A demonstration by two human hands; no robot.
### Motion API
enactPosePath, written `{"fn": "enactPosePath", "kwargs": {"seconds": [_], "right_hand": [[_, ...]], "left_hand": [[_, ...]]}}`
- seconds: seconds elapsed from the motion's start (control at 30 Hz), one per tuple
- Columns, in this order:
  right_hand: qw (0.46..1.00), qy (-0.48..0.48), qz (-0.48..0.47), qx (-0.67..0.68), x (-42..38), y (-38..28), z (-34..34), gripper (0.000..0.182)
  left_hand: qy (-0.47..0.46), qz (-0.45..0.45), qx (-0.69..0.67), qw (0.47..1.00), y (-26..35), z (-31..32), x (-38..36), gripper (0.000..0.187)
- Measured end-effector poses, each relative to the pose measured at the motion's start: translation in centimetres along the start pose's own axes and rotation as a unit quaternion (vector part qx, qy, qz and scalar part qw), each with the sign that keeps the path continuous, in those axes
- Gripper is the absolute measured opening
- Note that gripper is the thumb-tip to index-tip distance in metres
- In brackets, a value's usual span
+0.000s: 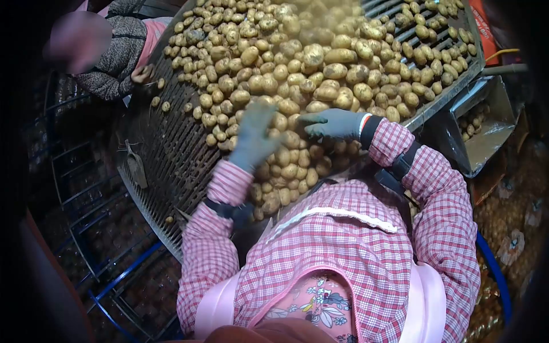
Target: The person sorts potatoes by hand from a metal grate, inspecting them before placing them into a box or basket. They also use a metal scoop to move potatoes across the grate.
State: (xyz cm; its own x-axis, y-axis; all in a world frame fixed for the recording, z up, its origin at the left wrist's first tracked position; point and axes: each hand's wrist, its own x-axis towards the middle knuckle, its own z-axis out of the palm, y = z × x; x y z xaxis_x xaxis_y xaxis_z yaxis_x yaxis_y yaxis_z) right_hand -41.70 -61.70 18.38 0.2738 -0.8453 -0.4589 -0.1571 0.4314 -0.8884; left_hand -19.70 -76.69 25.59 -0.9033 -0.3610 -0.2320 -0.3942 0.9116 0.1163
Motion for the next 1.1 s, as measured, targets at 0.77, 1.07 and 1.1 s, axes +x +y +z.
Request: {"fn": "enactPosePath", "kwargs": {"seconds": [0.77,1.07,1.1], "right_hand": [[0.929,0.298,-0.151,0.159,7.3,-4.3,-21.6,0.037],[0.863,0.435,-0.072,0.247,-9.2,0.5,-16.2,0.034],[0.852,0.435,-0.064,0.284,-10.2,1.5,-15.3,0.034]], "left_hand": [[0.141,-0.172,-0.231,0.947,-5.8,-6.0,21.2,0.065],[0.089,-0.438,-0.22,0.867,-10.0,3.6,-3.4,0.074],[0.061,-0.456,-0.255,0.851,-9.2,4.6,-3.9,0.076]]}}
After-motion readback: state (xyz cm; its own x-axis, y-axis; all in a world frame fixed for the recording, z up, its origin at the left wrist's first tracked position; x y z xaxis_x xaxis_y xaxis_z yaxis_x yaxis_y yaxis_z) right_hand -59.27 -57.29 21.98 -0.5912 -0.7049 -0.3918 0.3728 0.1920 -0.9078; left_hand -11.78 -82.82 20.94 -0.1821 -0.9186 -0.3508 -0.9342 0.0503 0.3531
